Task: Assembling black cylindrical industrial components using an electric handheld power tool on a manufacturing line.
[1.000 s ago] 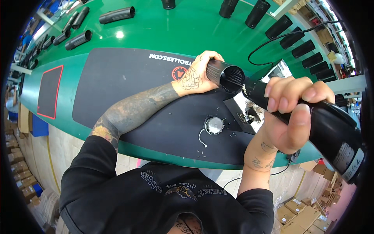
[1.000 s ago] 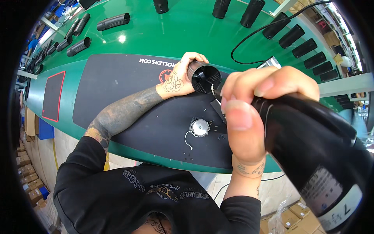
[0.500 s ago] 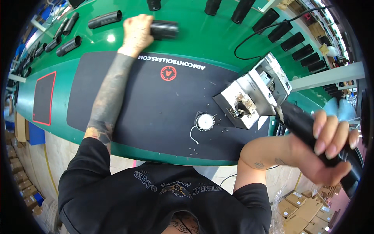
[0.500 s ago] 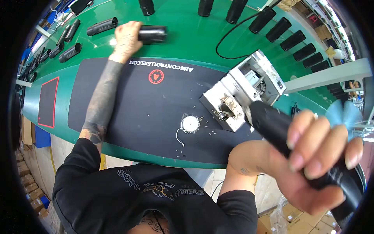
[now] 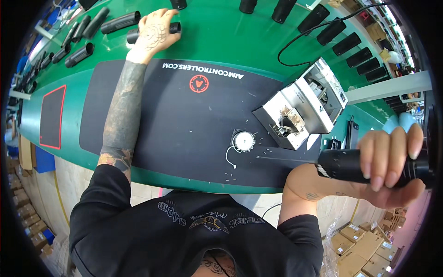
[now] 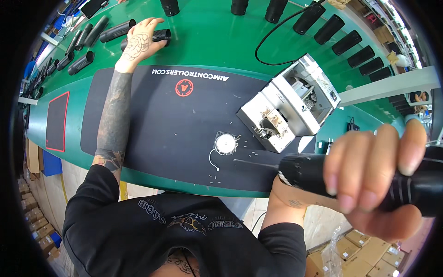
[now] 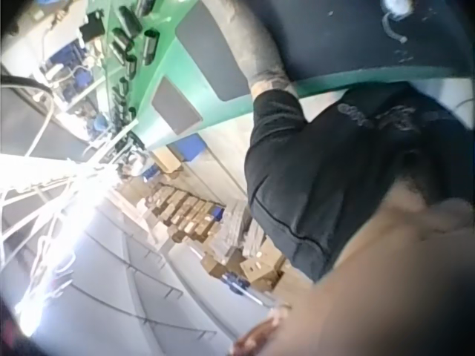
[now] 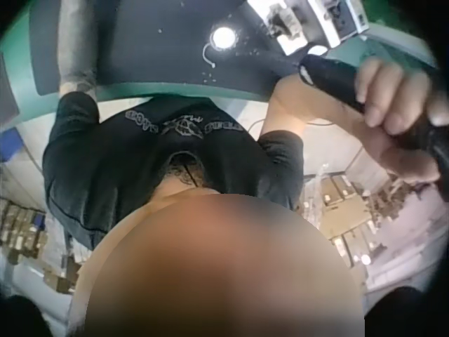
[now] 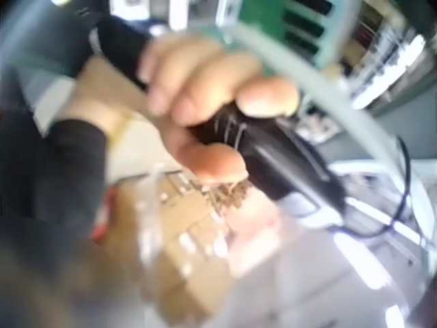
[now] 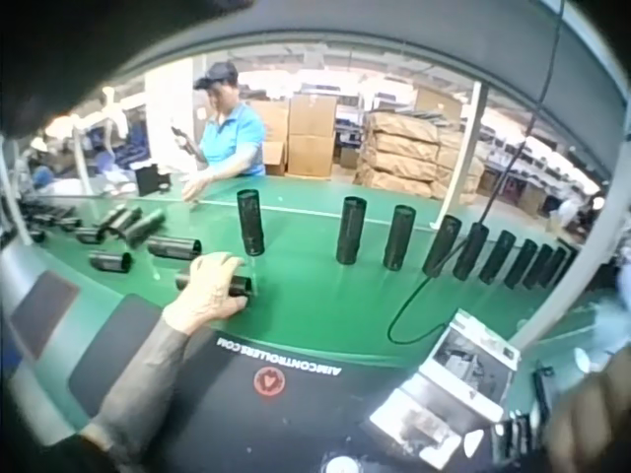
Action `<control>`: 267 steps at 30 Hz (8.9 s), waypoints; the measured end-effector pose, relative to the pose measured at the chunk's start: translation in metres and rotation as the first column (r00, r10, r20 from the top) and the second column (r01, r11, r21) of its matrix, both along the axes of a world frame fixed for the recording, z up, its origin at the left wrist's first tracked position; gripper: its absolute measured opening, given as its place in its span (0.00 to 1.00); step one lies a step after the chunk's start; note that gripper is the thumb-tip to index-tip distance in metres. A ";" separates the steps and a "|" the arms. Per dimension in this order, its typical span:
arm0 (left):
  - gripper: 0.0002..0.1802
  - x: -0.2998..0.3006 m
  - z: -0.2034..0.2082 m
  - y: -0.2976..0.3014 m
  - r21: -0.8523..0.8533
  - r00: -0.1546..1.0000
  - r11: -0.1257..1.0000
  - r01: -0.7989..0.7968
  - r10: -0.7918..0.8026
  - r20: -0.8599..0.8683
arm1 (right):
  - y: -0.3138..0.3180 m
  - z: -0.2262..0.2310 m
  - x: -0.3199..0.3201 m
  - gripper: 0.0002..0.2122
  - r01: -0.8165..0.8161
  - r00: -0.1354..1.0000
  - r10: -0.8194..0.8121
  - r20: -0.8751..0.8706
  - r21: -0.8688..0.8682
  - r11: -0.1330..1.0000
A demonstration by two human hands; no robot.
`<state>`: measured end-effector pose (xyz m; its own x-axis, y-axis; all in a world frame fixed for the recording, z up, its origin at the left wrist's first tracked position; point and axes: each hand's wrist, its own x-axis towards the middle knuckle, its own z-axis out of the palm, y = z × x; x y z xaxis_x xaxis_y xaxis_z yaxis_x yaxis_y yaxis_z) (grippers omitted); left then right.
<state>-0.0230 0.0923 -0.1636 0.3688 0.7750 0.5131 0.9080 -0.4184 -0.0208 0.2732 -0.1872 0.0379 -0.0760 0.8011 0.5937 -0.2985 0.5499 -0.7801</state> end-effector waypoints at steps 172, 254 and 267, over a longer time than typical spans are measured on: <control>0.36 0.143 -0.056 -0.126 0.031 0.284 0.573 0.819 -0.451 0.846 | -0.013 -0.021 0.005 0.16 0.095 0.986 -0.053 -0.159 0.274 0.957; 0.29 0.144 -0.056 -0.119 0.110 0.215 0.650 0.752 -0.400 0.891 | 0.040 -0.057 -0.024 0.15 0.076 0.973 -0.121 0.196 0.221 0.972; 0.29 0.131 -0.044 -0.116 0.105 0.238 0.675 0.730 -0.395 0.888 | 0.059 -0.059 -0.057 0.09 0.231 0.955 -0.256 0.147 0.168 0.958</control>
